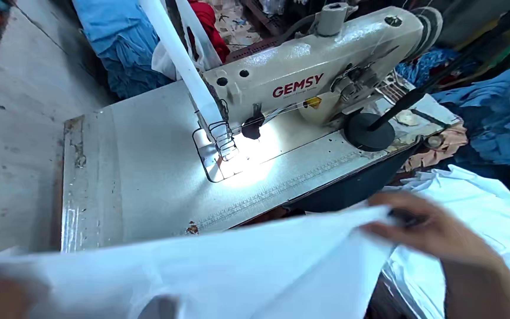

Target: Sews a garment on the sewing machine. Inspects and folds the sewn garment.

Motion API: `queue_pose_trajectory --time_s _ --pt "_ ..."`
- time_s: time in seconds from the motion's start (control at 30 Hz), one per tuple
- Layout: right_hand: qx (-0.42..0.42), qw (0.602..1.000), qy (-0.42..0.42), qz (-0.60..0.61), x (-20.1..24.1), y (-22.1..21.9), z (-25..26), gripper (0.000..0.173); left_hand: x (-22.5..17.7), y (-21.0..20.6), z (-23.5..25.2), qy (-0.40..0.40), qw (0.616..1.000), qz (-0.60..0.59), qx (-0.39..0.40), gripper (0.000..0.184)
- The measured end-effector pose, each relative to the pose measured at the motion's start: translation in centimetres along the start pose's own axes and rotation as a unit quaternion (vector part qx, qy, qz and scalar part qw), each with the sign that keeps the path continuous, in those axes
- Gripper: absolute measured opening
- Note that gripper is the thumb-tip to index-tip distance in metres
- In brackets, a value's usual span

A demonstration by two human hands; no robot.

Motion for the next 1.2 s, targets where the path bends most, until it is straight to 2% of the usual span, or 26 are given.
queue_pose_trajectory --time_s 0.03,0.07,0.1,0.13,0.2,0.27,0.37,0.43,0.5,0.6,0.73,0.83,0.93,1.0,1.07,1.13,1.2 --pt "-0.101 0.992 -0.035 -0.072 -0.6 2.2 0.7 0.016 0.0 -4.1 0.6 -0.033 0.999 -0.007 0.009 0.036" --pt "-0.193 0.967 -0.064 -0.156 -1.3 3.4 1.8 0.02 -1.8 -7.5 1.2 -0.032 0.999 -0.022 0.009 0.035" --pt "-0.247 0.939 -0.087 -0.225 -1.8 3.5 3.3 0.025 -3.7 -10.2 2.0 -0.015 0.999 -0.029 0.0 0.032" --pt "-0.263 0.922 -0.109 -0.261 -2.2 2.9 5.0 0.03 -4.9 -12.1 2.8 0.011 0.999 -0.029 -0.018 0.032" --pt "-0.208 0.922 -0.149 -0.289 -2.8 -0.2 7.6 0.041 -7.8 -13.4 3.8 0.036 0.997 -0.038 -0.056 0.032" --pt "-0.145 0.941 -0.11 -0.286 -2.7 -5.4 9.0 0.035 -12.2 -14.2 3.3 -0.015 0.995 -0.084 -0.051 0.033" --pt "-0.083 0.956 -0.076 -0.27 -2.0 -12.6 9.5 0.027 -19.2 -17.2 0.5 -0.154 0.976 -0.149 0.034 0.028" --pt "-0.106 0.942 -0.085 -0.305 -2.6 -13.7 9.9 0.025 -21.7 -19.8 -1.3 -0.193 0.967 -0.111 0.121 0.038" --pt "-0.121 0.925 -0.106 -0.343 -4.3 -12.4 10.6 0.031 -22.6 -21.8 -1.7 -0.195 0.968 -0.053 0.146 0.05" --pt "-0.106 0.919 -0.091 -0.37 -7.9 -9.0 12.4 0.036 -24.2 -23.3 0.1 -0.17 0.966 -0.087 0.173 0.057" --pt "-0.064 0.926 -0.054 -0.368 -10.9 -5.1 15.1 0.035 -25.6 -24.1 2.1 -0.157 0.952 -0.164 0.205 0.05" --pt "-0.061 0.914 -0.066 -0.395 -11.2 -4.7 15.9 0.033 -24.8 -24.0 1.2 -0.18 0.965 -0.079 0.174 0.051" --pt "-0.047 0.894 -0.145 -0.422 -9.5 -5.7 16.3 0.029 -24.1 -24.1 0.9 -0.187 0.969 -0.037 0.16 0.055" --pt "-0.026 0.884 -0.204 -0.42 -6.6 -7.3 16.8 0.027 -24.1 -24.3 1.4 -0.187 0.966 -0.044 0.172 0.056" --pt "-0.016 0.899 -0.189 -0.395 -3.1 -10.1 16.8 0.029 -24.1 -24.2 1.8 -0.187 0.965 -0.056 0.174 0.055" --pt "0.005 0.934 -0.148 -0.324 0.0 -14.2 16.4 0.028 -24.0 -24.1 2.0 -0.184 0.966 -0.077 0.167 0.053" --pt "0.04 0.955 -0.111 -0.272 1.6 -18.1 16.0 0.029 -23.9 -23.9 2.1 -0.18 0.963 -0.098 0.176 0.049"
Point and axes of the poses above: each hand's wrist, its own z-axis towards the middle knuckle, its own y-axis out of the back of the hand, x = y × z, the point moved 3 cm from there along z, towards the middle knuckle, and after that the axes turned 6 degrees about -z, right-handed, at the moved point
